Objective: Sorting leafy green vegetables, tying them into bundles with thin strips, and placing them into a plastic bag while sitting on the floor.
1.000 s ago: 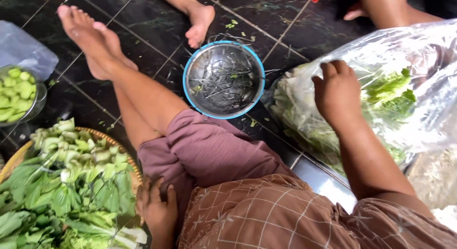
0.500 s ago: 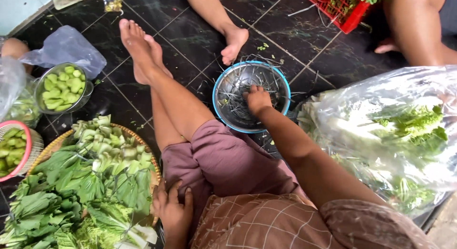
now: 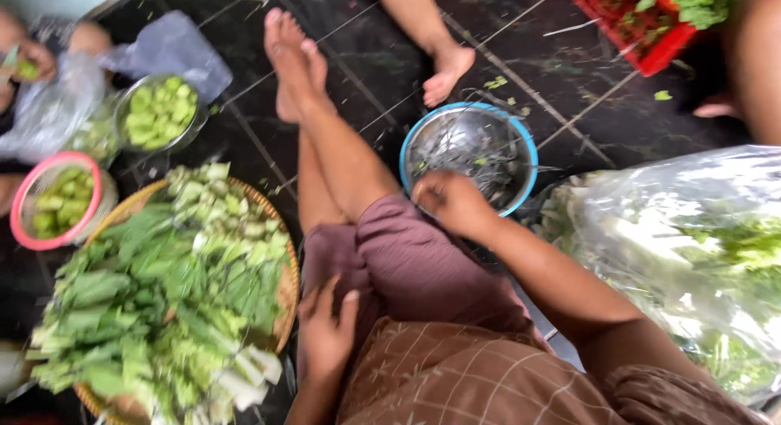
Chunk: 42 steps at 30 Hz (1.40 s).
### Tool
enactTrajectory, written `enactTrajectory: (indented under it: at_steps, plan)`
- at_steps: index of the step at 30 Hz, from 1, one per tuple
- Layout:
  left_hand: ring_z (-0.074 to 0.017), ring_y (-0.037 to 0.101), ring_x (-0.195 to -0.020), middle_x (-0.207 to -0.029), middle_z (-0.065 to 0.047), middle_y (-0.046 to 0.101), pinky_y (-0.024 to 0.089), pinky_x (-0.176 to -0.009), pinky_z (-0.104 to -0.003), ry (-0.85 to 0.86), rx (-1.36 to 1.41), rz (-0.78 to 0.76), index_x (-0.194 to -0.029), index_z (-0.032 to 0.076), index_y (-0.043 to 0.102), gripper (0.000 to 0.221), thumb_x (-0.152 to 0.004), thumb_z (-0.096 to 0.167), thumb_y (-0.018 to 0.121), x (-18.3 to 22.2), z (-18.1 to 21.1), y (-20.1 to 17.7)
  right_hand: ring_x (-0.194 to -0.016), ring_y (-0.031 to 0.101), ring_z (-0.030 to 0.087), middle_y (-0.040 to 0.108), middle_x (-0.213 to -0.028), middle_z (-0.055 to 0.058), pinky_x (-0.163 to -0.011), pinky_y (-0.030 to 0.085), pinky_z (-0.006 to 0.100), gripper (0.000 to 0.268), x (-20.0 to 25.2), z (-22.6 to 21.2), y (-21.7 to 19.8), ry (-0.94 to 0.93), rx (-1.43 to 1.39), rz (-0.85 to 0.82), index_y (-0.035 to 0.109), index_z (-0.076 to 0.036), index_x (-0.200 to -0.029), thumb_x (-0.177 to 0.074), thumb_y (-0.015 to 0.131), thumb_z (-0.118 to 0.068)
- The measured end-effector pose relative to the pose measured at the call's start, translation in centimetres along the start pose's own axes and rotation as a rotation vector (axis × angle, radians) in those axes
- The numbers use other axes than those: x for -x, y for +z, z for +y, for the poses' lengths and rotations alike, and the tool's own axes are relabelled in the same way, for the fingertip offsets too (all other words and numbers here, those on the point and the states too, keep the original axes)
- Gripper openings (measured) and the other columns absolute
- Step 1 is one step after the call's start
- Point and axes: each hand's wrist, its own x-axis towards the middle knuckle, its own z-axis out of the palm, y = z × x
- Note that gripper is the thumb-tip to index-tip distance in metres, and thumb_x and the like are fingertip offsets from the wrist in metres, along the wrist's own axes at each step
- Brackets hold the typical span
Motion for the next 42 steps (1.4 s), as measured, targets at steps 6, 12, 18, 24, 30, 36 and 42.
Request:
enactTrajectory:
  at_steps: [6, 12, 18, 24, 30, 36, 42]
  plan:
    - [-0.0198, 0.074, -0.088, -0.095, -0.015, 0.080, 0.064, -0.067, -0.036, -0.487, 0.584, -0.118, -0.113, 0.013, 0.080, 0.020, -0.098, 0.023, 0.071, -1.6, 2.8, 2.8, -0.077, 0.073, 0.029, 0.071, -0.076, 0.005, -0.070, 0.059, 0.040, 0.007, 4.4, -6.7, 8.4, -0.267, 0.216, -0.223, 0.071, -0.017, -0.087, -0.085, 0.075, -0.023]
    - [-0.0128, 0.069, -0.077, -0.096, -0.009, 0.081, 0.053, -0.067, -0.024, -0.629, 0.833, 0.007, -0.105, 0.004, 0.079, 0.021, -0.098, 0.018, 0.065, -0.8, 1.5, 1.4, -0.093, 0.067, 0.030, 0.072, -0.093, 0.005, -0.078, 0.050, 0.042, 0.004, 4.4, -3.2, 5.5, -0.297, 0.150, -0.340, 0.071, -0.017, -0.086, -0.089, 0.073, -0.018]
    - [-0.0151, 0.069, -0.084, -0.102, -0.012, 0.079, 0.058, -0.077, -0.028, -0.573, 0.824, -0.080, -0.123, 0.005, 0.073, 0.031, -0.100, 0.022, 0.061, 0.2, -0.2, 2.2, -0.082, 0.065, 0.030, 0.067, -0.086, 0.012, -0.077, 0.055, 0.045, 0.012, 1.0, 3.5, -3.4, -0.368, 0.327, 0.107, 0.068, -0.002, -0.085, -0.095, 0.066, 0.004]
    - [-0.0161, 0.069, -0.081, -0.100, -0.015, 0.077, 0.059, -0.074, -0.028, -0.540, 0.831, -0.075, -0.122, 0.001, 0.071, 0.028, -0.100, 0.014, 0.059, 0.3, -1.1, 2.8, -0.121, 0.064, 0.037, 0.063, -0.136, 0.019, -0.110, 0.047, 0.050, 0.039, -4.0, 9.0, -6.3, 0.566, 0.598, -0.466, 0.065, -0.008, -0.133, -0.096, 0.057, -0.018]
    - [-0.0158, 0.069, -0.083, -0.100, -0.013, 0.077, 0.059, -0.075, -0.028, -0.531, 0.829, -0.094, -0.120, 0.003, 0.071, 0.025, -0.099, 0.013, 0.061, 0.3, -1.6, 3.5, -0.116, 0.065, 0.042, 0.066, -0.127, 0.024, -0.098, 0.052, 0.047, 0.036, -7.9, 14.7, -3.9, 0.798, 0.499, -0.212, 0.068, -0.013, -0.127, -0.099, 0.051, -0.029]
    - [-0.0152, 0.071, -0.081, -0.097, -0.012, 0.079, 0.060, -0.074, -0.027, -0.545, 0.794, -0.086, -0.115, 0.006, 0.074, 0.023, -0.099, 0.017, 0.063, 0.5, -2.2, 3.8, -0.083, 0.065, 0.047, 0.070, -0.094, 0.022, -0.070, 0.050, 0.057, 0.020, -6.9, 21.3, -1.0, 0.245, 0.581, 0.369, 0.076, -0.009, -0.089, -0.089, 0.057, -0.015]
    - [-0.0141, 0.074, -0.104, -0.113, -0.007, 0.079, 0.056, -0.094, -0.027, -0.382, 0.681, -0.100, -0.117, 0.007, 0.075, 0.026, -0.099, 0.021, 0.062, -0.5, 0.7, 3.1, -0.114, 0.068, 0.025, 0.072, -0.119, 0.011, -0.099, 0.049, 0.036, 0.013, 0.8, 4.1, 0.4, -0.077, 0.083, 0.254, 0.066, -0.006, -0.111, -0.104, 0.056, -0.010]
